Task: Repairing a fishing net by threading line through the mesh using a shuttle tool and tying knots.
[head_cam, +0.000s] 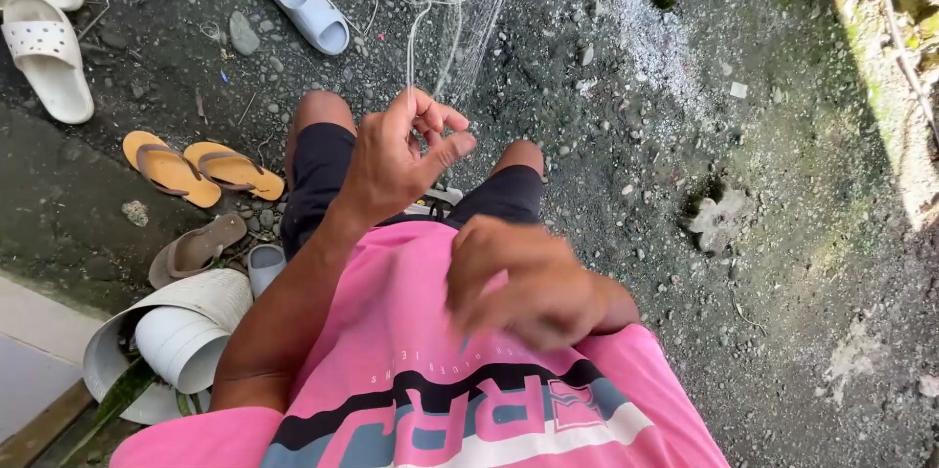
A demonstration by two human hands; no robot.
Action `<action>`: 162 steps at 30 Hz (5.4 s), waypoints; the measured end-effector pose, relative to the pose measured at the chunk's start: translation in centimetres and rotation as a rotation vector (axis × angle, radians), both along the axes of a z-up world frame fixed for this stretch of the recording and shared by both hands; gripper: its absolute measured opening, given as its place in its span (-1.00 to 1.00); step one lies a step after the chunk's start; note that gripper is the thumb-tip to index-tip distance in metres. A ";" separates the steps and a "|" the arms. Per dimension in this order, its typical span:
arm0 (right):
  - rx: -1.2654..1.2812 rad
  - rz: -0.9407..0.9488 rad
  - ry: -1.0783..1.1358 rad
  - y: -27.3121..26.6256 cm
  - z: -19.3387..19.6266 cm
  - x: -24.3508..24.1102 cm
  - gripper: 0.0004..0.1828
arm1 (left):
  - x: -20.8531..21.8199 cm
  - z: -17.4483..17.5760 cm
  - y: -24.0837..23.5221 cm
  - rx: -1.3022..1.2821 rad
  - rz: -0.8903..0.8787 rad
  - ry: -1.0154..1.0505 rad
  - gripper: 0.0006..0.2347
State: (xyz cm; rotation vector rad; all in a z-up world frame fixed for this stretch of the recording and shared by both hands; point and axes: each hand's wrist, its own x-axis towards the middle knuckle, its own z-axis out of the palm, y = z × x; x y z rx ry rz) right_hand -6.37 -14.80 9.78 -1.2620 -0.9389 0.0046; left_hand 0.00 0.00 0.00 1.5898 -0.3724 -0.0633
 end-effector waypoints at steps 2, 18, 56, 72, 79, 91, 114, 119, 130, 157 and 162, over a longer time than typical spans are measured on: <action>-0.285 0.096 -0.154 -0.9 2.6 1.0 -0.83 | 0.1 1.3 0.5 -0.081 -0.051 0.119 -0.79; -1.011 -0.730 -0.606 -0.7 -0.6 7.1 -0.88 | 0.8 2.1 1.0 -0.303 -0.112 0.339 -0.89; -1.131 -0.490 -0.415 -4.4 1.4 7.5 -0.86 | 0.7 3.4 0.8 -0.331 -0.143 0.299 -0.86; -0.767 -0.660 -0.255 -4.1 -0.8 7.9 -0.84 | 0.8 3.3 0.6 -0.376 -0.064 0.323 -0.85; -0.774 -0.683 -0.227 -5.6 -2.0 7.1 -0.78 | 0.9 3.2 0.7 -0.319 -0.046 0.290 -0.86; -0.670 -0.602 0.030 -8.2 -4.4 4.4 -0.81 | 1.2 2.9 1.0 -0.358 -0.084 0.231 -0.84; 0.123 -0.313 0.950 -4.9 -9.4 2.8 -0.85 | 0.7 1.8 1.8 -0.529 -0.069 0.206 -0.88; 0.110 -0.298 0.908 -4.1 -9.0 2.7 -0.83 | 0.5 0.4 2.4 -0.608 -0.162 0.296 -0.89; -0.743 -0.036 0.215 -1.2 -2.4 3.5 -0.49 | 0.4 0.9 2.7 -0.558 -0.225 0.288 -0.74; -0.917 -0.181 -0.111 0.0 -1.6 1.2 -0.75 | -0.2 1.1 2.5 -0.533 -0.248 0.293 -0.82; -0.922 -0.152 -0.171 0.3 -2.4 1.3 -0.75 | -0.2 0.9 2.7 -0.531 -0.247 0.323 -0.85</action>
